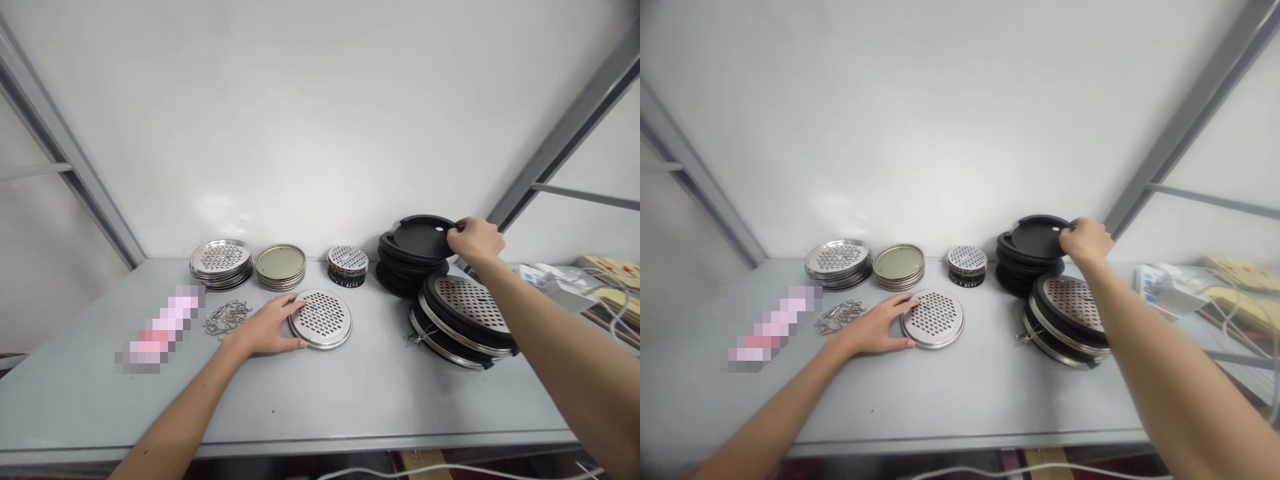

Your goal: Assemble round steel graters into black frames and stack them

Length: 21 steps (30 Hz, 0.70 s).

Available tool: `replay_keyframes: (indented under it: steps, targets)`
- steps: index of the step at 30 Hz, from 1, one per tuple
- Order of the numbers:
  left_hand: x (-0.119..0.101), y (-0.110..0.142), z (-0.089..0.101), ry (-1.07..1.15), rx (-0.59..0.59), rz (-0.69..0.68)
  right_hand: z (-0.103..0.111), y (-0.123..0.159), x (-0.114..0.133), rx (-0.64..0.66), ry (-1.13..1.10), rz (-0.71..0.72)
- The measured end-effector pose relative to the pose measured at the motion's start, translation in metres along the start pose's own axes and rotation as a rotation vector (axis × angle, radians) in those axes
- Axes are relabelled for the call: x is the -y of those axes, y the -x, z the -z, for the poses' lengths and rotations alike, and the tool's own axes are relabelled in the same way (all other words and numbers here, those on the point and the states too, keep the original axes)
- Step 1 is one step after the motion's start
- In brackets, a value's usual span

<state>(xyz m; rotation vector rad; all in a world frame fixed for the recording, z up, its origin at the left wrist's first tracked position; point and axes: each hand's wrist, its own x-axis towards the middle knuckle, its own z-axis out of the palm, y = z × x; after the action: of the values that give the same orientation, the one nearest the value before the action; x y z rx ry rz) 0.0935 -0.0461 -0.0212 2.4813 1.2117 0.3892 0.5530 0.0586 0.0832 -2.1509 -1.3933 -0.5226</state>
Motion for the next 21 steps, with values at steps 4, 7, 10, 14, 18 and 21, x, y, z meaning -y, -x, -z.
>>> replay_keyframes:
  steps: [4,7,10,14,18,21]
  targets:
    - [0.0,0.0,0.001,0.006,-0.001,-0.004,0.017,0.007,0.009,-0.295,-0.07,-0.169]
    - [0.0,-0.002,0.001,0.003,0.002,-0.023,0.034,0.005,0.019,-0.564,-0.168,-0.078]
    - [-0.001,-0.003,-0.002,0.005,-0.006,-0.064,0.049,0.002,0.037,-0.616,-0.305,0.072]
    - [-0.005,-0.004,-0.007,0.058,-0.039,-0.058,0.056,0.019,0.083,-0.562,-0.582,0.291]
    - [-0.004,-0.006,-0.002,0.112,-0.265,-0.045,0.055,0.08,0.138,-0.353,-0.87,0.546]
    - [0.0,-0.007,0.005,0.182,-0.53,-0.071,0.049,0.133,0.167,-0.118,-1.019,0.646]
